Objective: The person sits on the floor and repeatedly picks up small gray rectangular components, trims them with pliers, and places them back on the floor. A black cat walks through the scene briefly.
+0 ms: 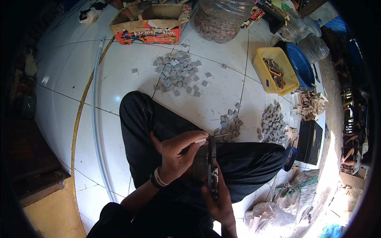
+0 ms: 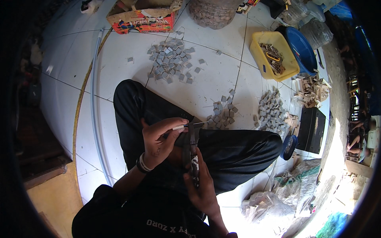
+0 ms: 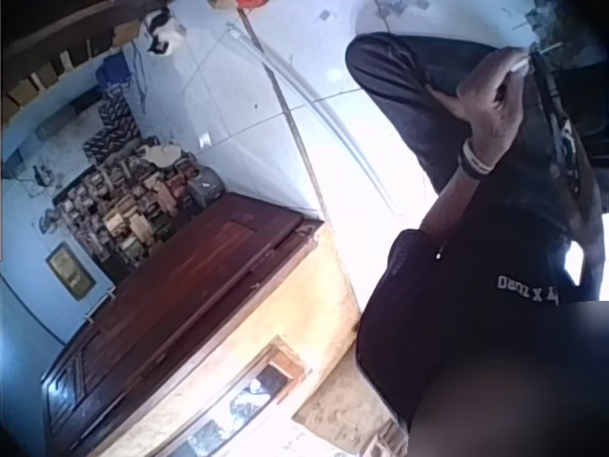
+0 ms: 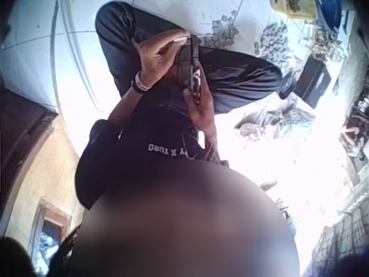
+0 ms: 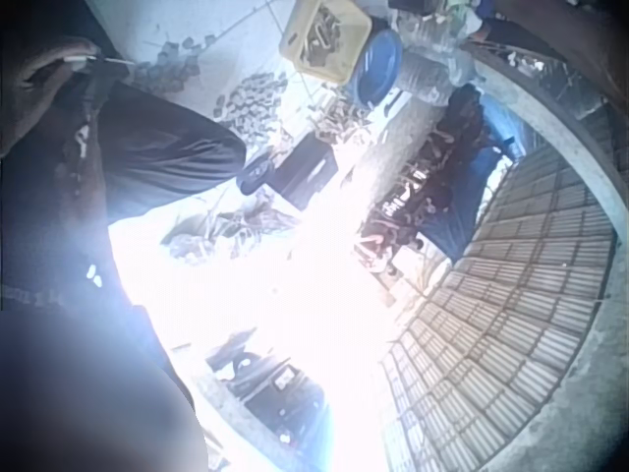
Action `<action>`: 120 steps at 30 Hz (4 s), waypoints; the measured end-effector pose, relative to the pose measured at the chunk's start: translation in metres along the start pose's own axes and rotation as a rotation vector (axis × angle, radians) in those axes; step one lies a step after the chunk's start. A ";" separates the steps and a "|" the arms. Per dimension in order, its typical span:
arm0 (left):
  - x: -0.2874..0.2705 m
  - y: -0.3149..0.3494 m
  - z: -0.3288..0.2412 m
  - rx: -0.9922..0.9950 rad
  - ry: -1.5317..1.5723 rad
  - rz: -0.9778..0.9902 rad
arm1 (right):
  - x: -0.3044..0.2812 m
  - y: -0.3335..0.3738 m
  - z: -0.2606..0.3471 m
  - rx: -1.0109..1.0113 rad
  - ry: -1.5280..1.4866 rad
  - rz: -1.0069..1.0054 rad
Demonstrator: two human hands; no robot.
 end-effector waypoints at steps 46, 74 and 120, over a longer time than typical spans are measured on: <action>-0.009 -0.012 0.051 -0.701 0.335 -0.014 | -0.012 -0.018 -0.006 -0.138 0.260 -0.166; 0.000 -0.009 0.041 -0.703 0.302 0.129 | -0.014 -0.026 -0.001 -0.202 0.219 -0.059; 0.011 -0.011 0.060 -0.653 0.441 0.078 | -0.012 -0.007 -0.036 0.157 -0.209 0.190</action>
Point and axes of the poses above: each hand's wrist, its own y-axis away from the middle knuckle, its own x-axis out of the palm, z = x × y, the point moved 9 cm from there along -y, towards the middle knuckle, and after that the axes turned 15 degrees about -z, right-handed, at the moved point
